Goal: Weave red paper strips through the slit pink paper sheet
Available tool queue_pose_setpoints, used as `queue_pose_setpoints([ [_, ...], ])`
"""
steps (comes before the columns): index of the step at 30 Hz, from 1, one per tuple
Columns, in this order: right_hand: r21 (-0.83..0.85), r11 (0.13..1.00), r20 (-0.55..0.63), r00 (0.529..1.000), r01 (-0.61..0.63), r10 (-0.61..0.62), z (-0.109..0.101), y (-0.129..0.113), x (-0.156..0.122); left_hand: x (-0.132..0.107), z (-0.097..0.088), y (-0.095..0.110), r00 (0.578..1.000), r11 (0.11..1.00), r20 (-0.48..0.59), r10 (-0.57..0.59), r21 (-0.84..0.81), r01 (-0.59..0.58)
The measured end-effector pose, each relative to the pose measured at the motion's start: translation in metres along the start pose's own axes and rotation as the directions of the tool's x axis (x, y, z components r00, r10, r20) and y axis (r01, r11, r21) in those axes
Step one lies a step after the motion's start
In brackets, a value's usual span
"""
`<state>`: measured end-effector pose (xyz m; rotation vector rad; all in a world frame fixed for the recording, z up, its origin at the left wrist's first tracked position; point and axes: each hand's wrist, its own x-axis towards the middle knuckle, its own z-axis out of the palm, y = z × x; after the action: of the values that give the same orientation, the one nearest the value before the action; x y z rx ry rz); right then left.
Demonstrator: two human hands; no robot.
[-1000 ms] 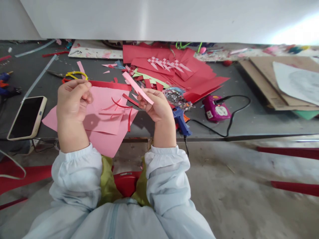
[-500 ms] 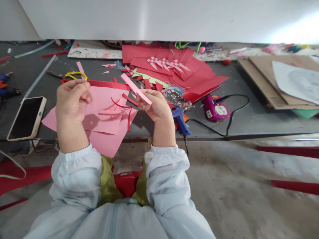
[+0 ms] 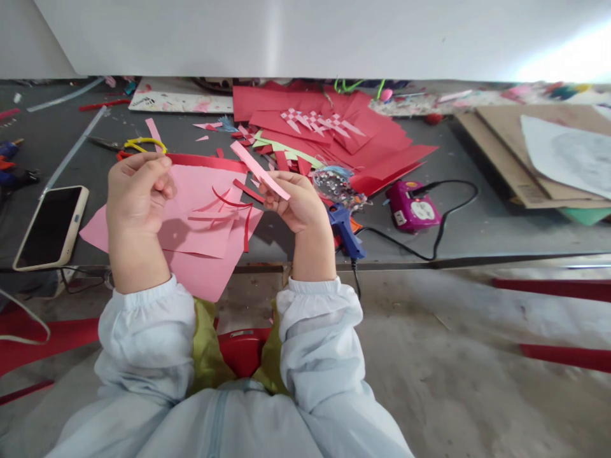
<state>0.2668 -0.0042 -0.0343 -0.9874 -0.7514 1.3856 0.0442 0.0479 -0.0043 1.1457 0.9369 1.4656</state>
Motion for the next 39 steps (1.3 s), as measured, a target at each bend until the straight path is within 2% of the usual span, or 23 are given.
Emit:
queue_pose_setpoints([
  [6, -0.021, 1.000, -0.023, 1.000, -0.006, 0.006, 0.001, 0.000, 0.000, -0.001, -0.001, 0.000, 1.000, 1.000, -0.004, -0.010, 0.016, 0.010],
  [17, 0.005, 1.000, 0.019, 1.000, 0.004, -0.004, 0.000, 0.001, 0.000, 0.001, -0.001, -0.002, 1.000, 1.000, -0.012, 0.000, -0.011, 0.000],
  [25, -0.025, 0.998, -0.005, 0.998, 0.058, -0.058, 0.003, 0.003, -0.001, 0.004, 0.004, -0.002, 0.995, 1.000, -0.103, -0.015, 0.024, 0.018],
  [30, -0.028, 0.996, -0.006, 0.996, 0.084, -0.085, 0.010, 0.006, -0.001, 0.003, 0.006, -0.003, 0.995, 0.999, -0.102, 0.013, 0.048, -0.008],
  [37, -0.041, 0.986, -0.081, 0.983, 0.163, -0.165, 0.023, 0.006, -0.002, 0.001, 0.006, -0.001, 0.996, 0.999, -0.088, 0.013, 0.050, -0.009],
  [39, -0.061, 0.980, -0.099, 0.976, 0.189, -0.194, 0.023, 0.007, -0.002, 0.001, 0.007, 0.000, 0.993, 0.999, -0.118, 0.016, 0.035, -0.012],
])
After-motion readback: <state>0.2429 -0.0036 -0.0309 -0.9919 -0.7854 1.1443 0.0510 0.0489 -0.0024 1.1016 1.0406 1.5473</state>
